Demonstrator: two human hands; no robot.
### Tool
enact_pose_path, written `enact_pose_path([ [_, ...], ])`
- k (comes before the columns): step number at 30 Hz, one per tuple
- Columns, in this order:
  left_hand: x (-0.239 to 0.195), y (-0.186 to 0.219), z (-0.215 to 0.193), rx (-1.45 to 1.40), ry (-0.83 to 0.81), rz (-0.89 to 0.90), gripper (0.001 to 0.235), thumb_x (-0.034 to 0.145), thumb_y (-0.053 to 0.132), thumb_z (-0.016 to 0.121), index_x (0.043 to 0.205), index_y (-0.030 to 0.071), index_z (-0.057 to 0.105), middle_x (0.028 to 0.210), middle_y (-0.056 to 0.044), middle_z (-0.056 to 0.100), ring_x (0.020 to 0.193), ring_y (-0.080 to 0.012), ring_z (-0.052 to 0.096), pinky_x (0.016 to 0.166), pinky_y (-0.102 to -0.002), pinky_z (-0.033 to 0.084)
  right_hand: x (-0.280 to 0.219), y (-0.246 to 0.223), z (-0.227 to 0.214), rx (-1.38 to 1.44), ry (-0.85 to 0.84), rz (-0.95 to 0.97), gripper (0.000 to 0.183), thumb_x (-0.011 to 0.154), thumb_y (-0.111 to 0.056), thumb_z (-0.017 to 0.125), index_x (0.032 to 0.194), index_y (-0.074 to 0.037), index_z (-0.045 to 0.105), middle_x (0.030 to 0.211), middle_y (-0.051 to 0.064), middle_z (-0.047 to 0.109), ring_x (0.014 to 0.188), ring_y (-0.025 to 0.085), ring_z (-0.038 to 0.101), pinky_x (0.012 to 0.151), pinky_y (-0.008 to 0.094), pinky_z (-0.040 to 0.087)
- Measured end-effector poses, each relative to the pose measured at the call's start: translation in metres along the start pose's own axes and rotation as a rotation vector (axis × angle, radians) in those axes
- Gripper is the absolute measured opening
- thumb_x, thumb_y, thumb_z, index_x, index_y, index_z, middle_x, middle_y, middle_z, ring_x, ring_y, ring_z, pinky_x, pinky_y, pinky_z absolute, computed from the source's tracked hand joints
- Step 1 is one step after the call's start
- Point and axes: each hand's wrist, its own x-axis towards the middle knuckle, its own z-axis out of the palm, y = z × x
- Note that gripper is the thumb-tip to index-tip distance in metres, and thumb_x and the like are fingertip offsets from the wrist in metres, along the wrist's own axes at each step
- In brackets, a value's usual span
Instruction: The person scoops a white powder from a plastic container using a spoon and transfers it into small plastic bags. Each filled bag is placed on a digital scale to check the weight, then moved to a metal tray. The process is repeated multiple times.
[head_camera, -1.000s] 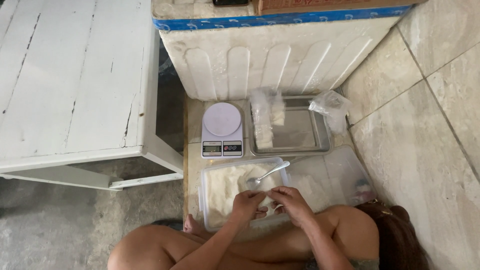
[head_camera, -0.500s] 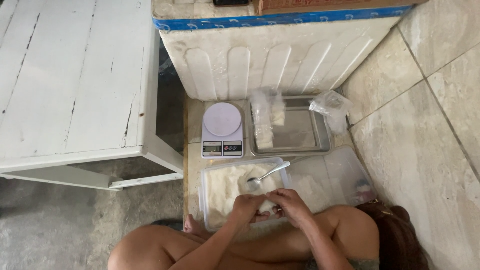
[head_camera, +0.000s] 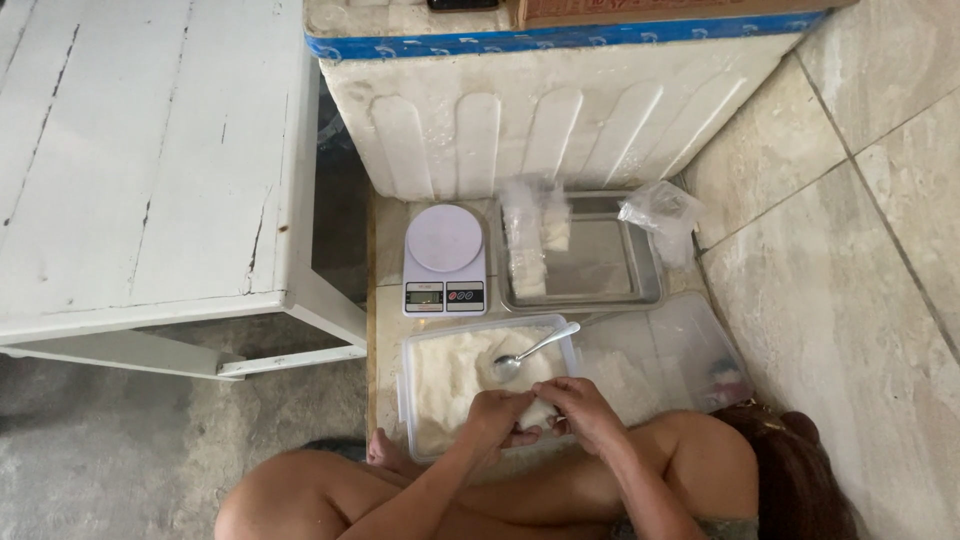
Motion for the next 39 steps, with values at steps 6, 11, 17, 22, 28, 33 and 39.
enact_pose_path([
  [6, -0.003, 0.000, 0.000, 0.107, -0.022, 0.018, 0.023, 0.100, 0.024, 0.063, 0.100, 0.002, 0.069, 0.091, -0.013, 0.073, 0.074, -0.0194, 0.070, 0.075, -0.030, 0.067, -0.008, -0.015, 0.001, -0.074, 0.032, 0.002, 0.025, 0.095, -0.029, 0.073, 0.100, -0.004, 0.075, 0.081, 0.005, 0.054, 0.073, 0.017, 0.055, 0.050, 0.031, 0.049],
  [11, 0.044, -0.032, -0.004, 0.472, 0.077, 0.375, 0.020, 0.094, 0.028, 0.060, 0.084, 0.012, 0.067, 0.082, -0.002, 0.065, 0.076, -0.0158, 0.063, 0.065, -0.030, 0.048, -0.008, -0.048, -0.013, -0.413, -0.073, -0.230, 0.044, 0.093, -0.027, 0.070, 0.135, -0.014, 0.068, 0.099, 0.001, 0.061, 0.093, 0.014, 0.061, 0.086, 0.030, 0.050],
  [17, 0.040, -0.025, -0.005, 0.583, 0.164, 0.386, 0.038, 0.096, 0.043, 0.059, 0.125, 0.018, 0.063, 0.109, -0.001, 0.076, 0.099, -0.0209, 0.070, 0.084, -0.035, 0.051, -0.010, -0.110, 0.006, -0.988, -0.137, -0.387, 0.019, 0.098, -0.026, 0.065, 0.096, -0.014, 0.080, 0.094, -0.003, 0.073, 0.083, 0.012, 0.065, 0.074, 0.028, 0.047],
  [22, 0.020, -0.012, -0.002, 0.607, 0.094, 0.137, 0.080, 0.098, 0.041, 0.053, 0.164, 0.013, 0.019, 0.093, -0.005, 0.073, 0.060, -0.0198, 0.066, 0.058, -0.034, 0.056, 0.042, -0.143, 0.035, -0.993, -0.130, -0.661, 0.020, 0.098, -0.018, 0.064, 0.083, -0.007, 0.072, 0.080, 0.001, 0.069, 0.071, 0.015, 0.062, 0.068, 0.031, 0.045],
  [28, 0.071, -0.039, -0.005, 0.892, 0.095, 0.358, 0.048, 0.095, 0.048, 0.053, 0.131, 0.019, 0.067, 0.114, -0.003, 0.075, 0.108, -0.0256, 0.069, 0.089, -0.040, 0.053, 0.147, -0.166, 0.083, -0.952, 0.196, -0.842, 0.017, 0.097, -0.022, 0.057, 0.097, -0.016, 0.073, 0.100, -0.002, 0.076, 0.091, 0.020, 0.069, 0.074, 0.038, 0.051],
  [33, 0.083, -0.046, -0.005, 0.933, 0.078, 0.406, 0.043, 0.096, 0.044, 0.050, 0.126, 0.019, 0.068, 0.114, -0.004, 0.074, 0.109, -0.0276, 0.067, 0.088, -0.042, 0.052, 0.210, -0.137, 0.093, -0.995, 0.258, -1.107, 0.020, 0.102, -0.023, 0.058, 0.092, -0.016, 0.073, 0.102, 0.003, 0.059, 0.109, 0.030, 0.056, 0.064, 0.045, 0.052],
  [39, 0.089, -0.050, -0.003, 0.974, 0.055, 0.451, 0.041, 0.099, 0.044, 0.050, 0.126, 0.018, 0.067, 0.111, -0.004, 0.074, 0.108, -0.0316, 0.066, 0.085, -0.047, 0.053, 0.252, -0.070, 0.073, -1.234, 0.185, -1.140, 0.029, 0.097, -0.029, 0.070, 0.121, -0.012, 0.076, 0.105, 0.004, 0.056, 0.117, 0.030, 0.052, 0.073, 0.046, 0.059],
])
